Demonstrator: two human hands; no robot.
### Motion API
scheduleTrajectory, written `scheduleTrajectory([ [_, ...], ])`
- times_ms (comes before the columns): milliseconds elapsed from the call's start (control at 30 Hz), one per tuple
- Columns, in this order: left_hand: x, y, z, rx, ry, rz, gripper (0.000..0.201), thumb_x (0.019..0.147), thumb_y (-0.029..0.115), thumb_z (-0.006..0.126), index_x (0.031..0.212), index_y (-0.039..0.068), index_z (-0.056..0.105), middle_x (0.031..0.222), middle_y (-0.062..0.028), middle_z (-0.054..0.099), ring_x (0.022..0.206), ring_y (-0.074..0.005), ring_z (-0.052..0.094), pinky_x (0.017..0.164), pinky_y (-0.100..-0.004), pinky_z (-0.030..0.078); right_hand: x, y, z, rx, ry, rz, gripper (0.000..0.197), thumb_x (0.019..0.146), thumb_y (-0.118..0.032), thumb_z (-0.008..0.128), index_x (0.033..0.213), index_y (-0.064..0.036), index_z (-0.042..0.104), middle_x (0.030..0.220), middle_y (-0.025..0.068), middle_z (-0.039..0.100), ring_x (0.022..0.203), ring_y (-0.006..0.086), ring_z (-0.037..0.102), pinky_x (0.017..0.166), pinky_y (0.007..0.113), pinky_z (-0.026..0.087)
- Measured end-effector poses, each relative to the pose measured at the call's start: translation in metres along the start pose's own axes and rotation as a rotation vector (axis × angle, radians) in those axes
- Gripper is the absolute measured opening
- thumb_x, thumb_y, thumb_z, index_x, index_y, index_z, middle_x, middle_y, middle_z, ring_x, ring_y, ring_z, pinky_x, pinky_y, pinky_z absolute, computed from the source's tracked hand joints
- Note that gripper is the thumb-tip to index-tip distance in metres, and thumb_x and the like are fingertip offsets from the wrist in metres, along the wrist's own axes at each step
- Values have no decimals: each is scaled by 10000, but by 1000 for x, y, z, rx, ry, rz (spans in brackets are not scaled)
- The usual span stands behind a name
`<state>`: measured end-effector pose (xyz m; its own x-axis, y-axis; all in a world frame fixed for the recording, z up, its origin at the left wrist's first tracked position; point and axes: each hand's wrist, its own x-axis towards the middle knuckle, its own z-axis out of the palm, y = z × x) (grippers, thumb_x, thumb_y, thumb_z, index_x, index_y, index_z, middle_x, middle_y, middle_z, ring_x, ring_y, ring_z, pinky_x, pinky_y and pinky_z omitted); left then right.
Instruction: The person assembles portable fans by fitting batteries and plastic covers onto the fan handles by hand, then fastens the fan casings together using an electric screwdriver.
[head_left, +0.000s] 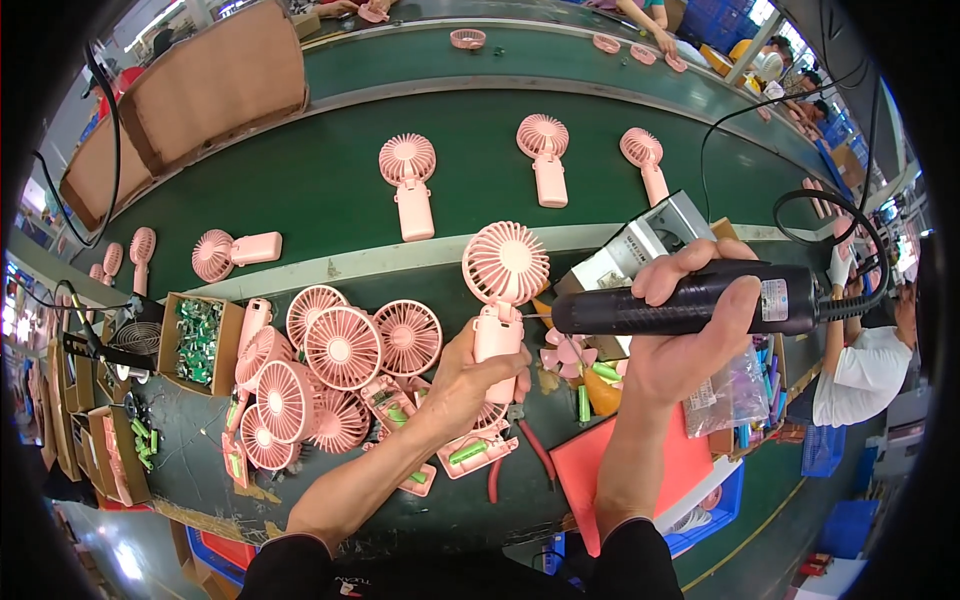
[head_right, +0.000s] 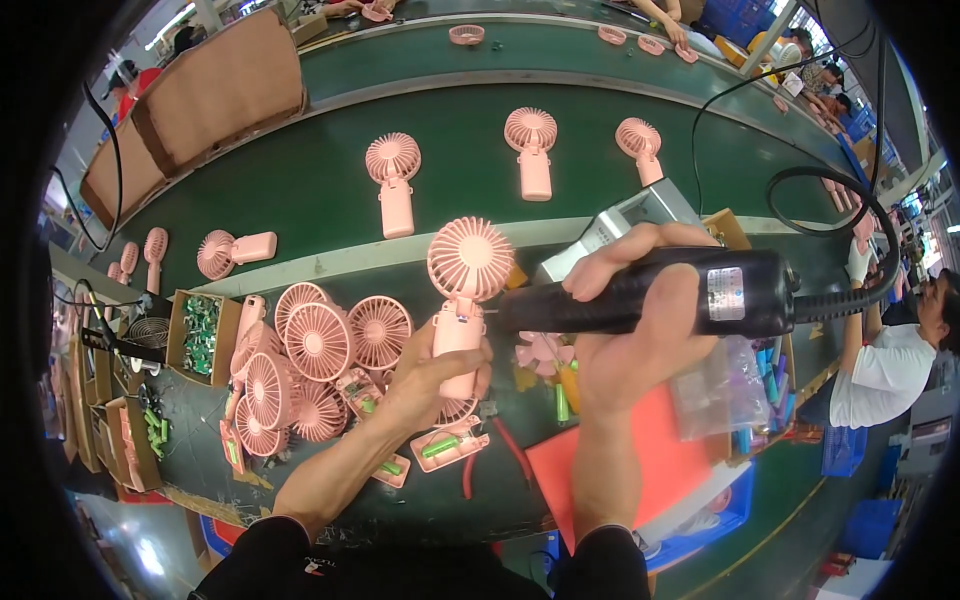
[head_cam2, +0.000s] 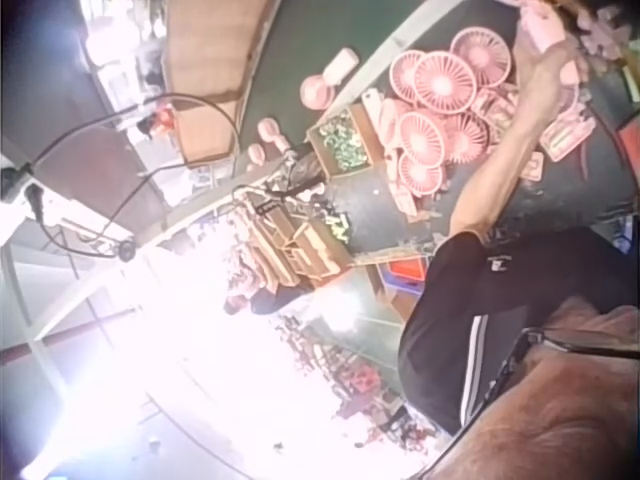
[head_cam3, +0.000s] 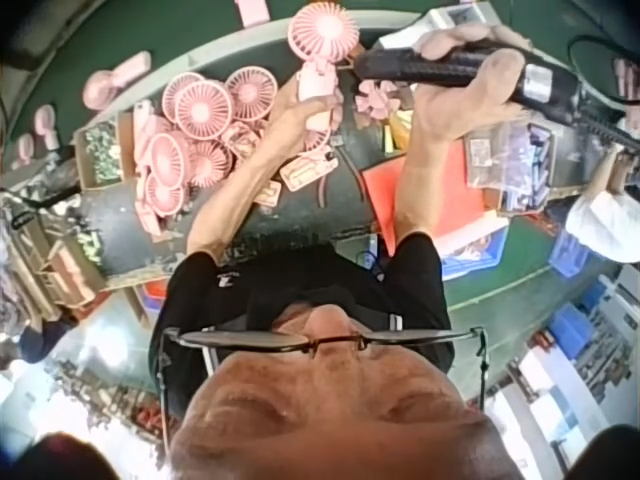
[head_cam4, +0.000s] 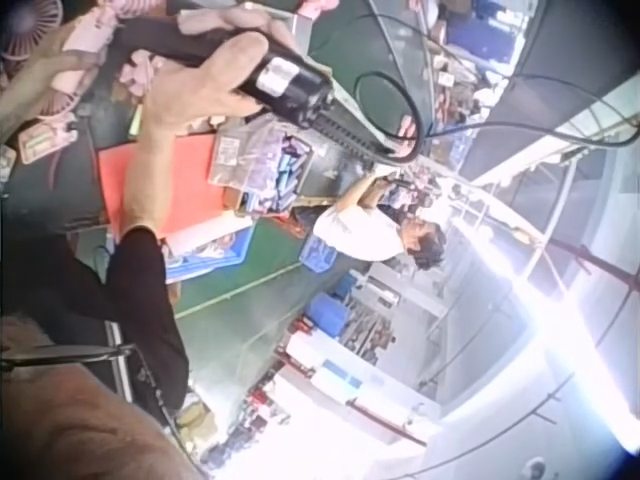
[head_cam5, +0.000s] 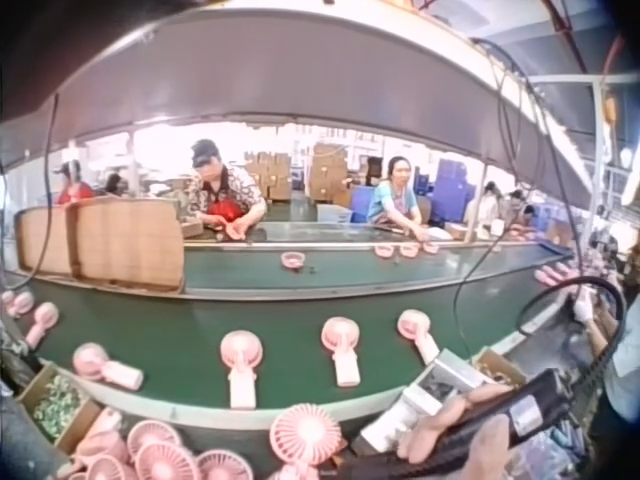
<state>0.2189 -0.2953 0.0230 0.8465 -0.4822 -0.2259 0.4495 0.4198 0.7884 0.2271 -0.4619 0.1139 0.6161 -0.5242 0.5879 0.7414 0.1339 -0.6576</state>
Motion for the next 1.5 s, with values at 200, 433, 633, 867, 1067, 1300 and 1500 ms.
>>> scheduleTrajectory([
  [200, 0, 4, 0, -48, -11, -49, 336, 836, 40, 629, 1115, -10, 448, 862, -116, 590, 661, -189, 614, 572, -307, 492, 4, 3, -4, 79, 42, 59, 333, 1001, -321, 496, 1125, -12, 506, 860, 113, 587, 578, 185, 541, 545, 335, 446],
  [433, 0, 3, -1, -63, -22, -42, 345, 835, 44, 633, 1117, -11, 441, 875, -118, 590, 671, -191, 622, 564, -306, 499, 4, 4, -4, 92, 57, 71, 323, 987, -315, 534, 1114, -18, 519, 855, 107, 597, 565, 185, 545, 529, 337, 450],
  [633, 0, 4, 0, -68, -24, -44, 355, 835, 45, 634, 1125, -14, 439, 879, -121, 590, 674, -193, 622, 565, -307, 500, 5, 5, -5, 53, 46, 55, 332, 982, -322, 542, 1116, -20, 513, 845, 106, 596, 565, 184, 553, 533, 336, 461],
  [867, 2, 1, -2, -66, -27, -56, 360, 833, 48, 636, 1131, -18, 444, 885, -119, 593, 687, -191, 630, 573, -305, 510, 4, 9, -3, 40, 61, 70, 330, 983, -315, 537, 1091, -7, 489, 838, 110, 595, 556, 184, 556, 523, 337, 462],
  [1067, 2, 2, -4, -75, -36, -63, 352, 835, 49, 634, 1131, -9, 453, 880, -117, 595, 688, -188, 633, 566, -304, 511, 5, 13, -3, 38, 52, 92, 315, 981, -306, 538, 1067, -8, 490, 827, 111, 589, 550, 185, 552, 520, 338, 454],
  [1300, -7, 6, -18, -210, -107, -68, 371, 829, 53, 633, 1154, 1, 461, 877, -124, 597, 660, -190, 620, 548, -302, 496, 6, 12, 3, 126, 200, 223, 277, 982, -319, 552, 1025, -47, 529, 833, 79, 581, 584, 163, 508, 554, 319, 431],
  [1500, -1, 2, -13, -316, -146, -78, 454, 789, 82, 626, 1211, -3, 479, 867, -137, 585, 582, -200, 552, 522, -312, 449, 24, 19, -11, 231, 276, 310, 290, 975, -341, 568, 1004, -55, 528, 828, 59, 549, 606, 148, 479, 561, 302, 430],
])
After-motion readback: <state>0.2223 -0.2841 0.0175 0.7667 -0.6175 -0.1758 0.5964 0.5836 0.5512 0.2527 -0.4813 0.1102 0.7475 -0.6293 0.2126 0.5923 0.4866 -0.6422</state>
